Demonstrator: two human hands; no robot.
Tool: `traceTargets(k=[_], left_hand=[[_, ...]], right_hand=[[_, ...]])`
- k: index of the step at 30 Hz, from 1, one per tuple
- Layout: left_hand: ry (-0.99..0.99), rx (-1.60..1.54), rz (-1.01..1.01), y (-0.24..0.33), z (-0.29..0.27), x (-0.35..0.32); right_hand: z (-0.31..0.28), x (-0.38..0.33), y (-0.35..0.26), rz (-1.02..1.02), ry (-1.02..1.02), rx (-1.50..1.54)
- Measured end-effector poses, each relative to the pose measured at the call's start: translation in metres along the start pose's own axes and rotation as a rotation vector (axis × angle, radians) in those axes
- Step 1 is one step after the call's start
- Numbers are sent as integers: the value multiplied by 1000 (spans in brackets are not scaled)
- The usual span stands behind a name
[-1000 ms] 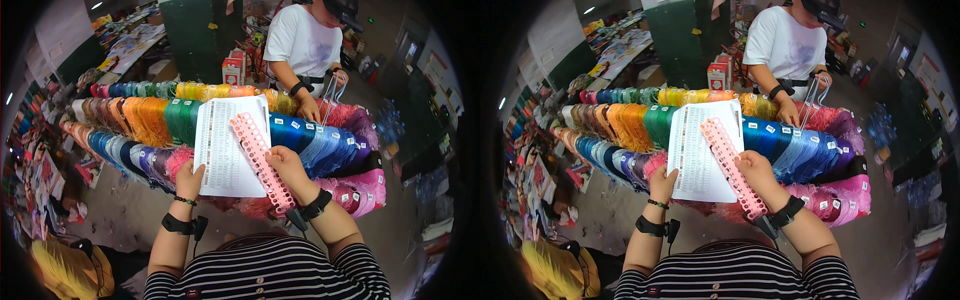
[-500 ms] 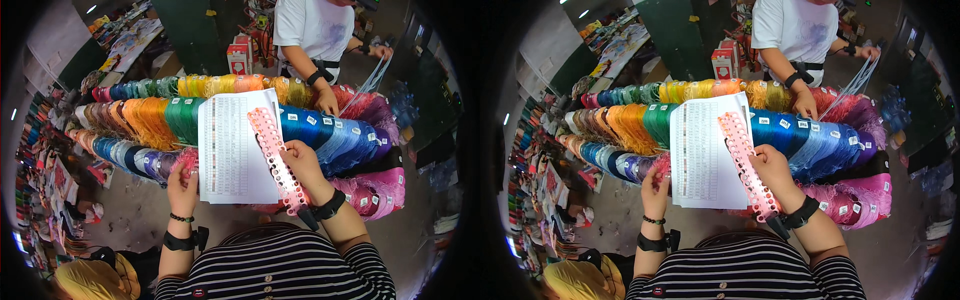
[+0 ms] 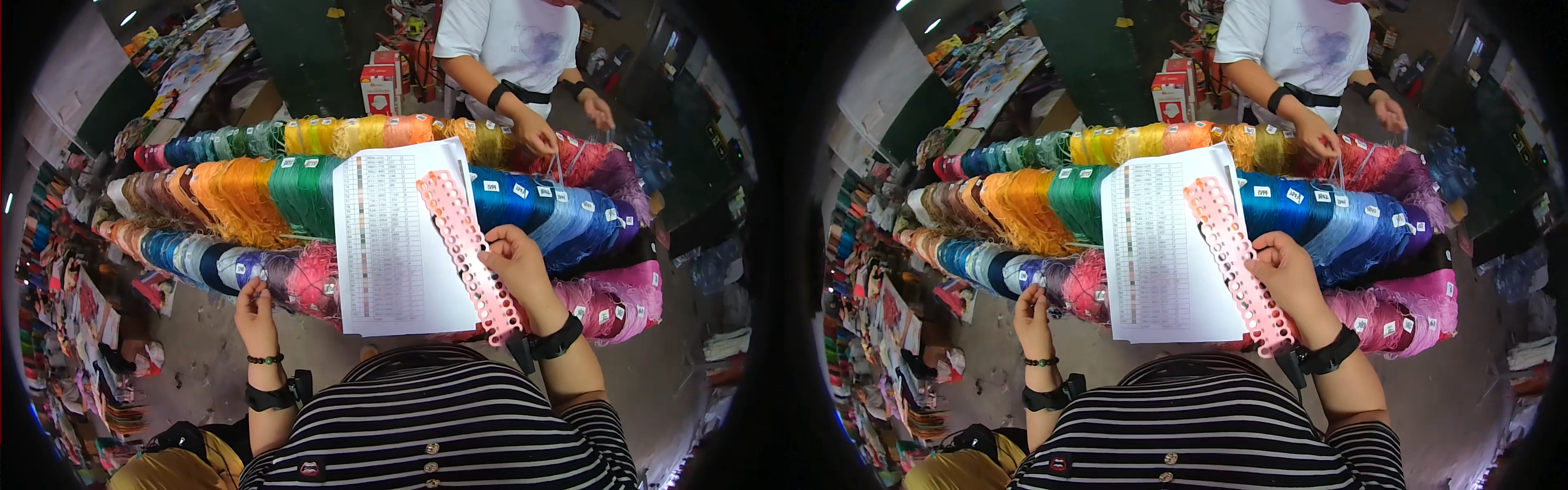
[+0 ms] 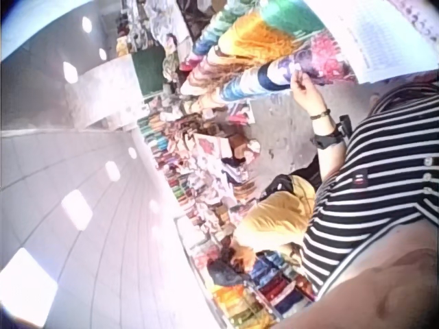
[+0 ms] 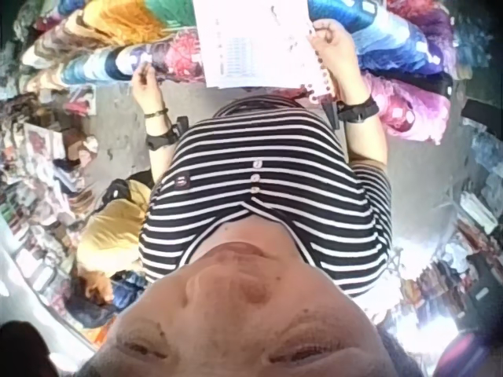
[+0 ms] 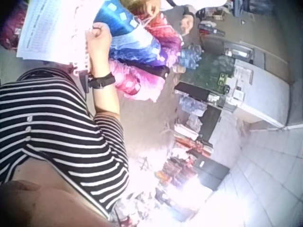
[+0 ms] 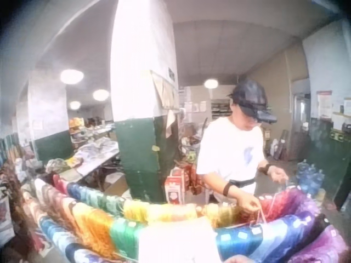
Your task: The person threads several strands of embroidery floss through a pink organizer by hand before walking to a storage area. There, they consult a printed list and pull additional strands of colored floss from large hanging bundles to add to the organizer.
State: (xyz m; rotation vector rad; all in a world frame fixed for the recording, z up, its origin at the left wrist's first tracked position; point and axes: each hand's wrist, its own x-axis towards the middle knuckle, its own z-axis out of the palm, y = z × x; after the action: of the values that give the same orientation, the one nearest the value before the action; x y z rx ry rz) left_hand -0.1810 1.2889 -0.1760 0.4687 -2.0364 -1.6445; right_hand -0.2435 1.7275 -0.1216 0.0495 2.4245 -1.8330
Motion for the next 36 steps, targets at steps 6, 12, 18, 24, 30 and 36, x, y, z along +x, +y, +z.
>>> traceTargets(k=[6,12,18,24,30,36], left_hand=[[-25,-49,-78,-6,-18,12],[-1,-19,-53,-13,-39,14],[142,135,-110,-25,-73,19],[198,144,-41,-65,-108,43],[318,138,-100,-85,-146,55],[414,277,104,-103,-173,91]], right_hand=[[7,9,-1,-46,62,86],[-5,-17,1,-145,221,120],[-40,-60,27,-141,424,-7],[-45,-75,32,-160,599,-281],[-22,-60,27,-269,594,-518],[-25,-71,42,-287,603,-718]])
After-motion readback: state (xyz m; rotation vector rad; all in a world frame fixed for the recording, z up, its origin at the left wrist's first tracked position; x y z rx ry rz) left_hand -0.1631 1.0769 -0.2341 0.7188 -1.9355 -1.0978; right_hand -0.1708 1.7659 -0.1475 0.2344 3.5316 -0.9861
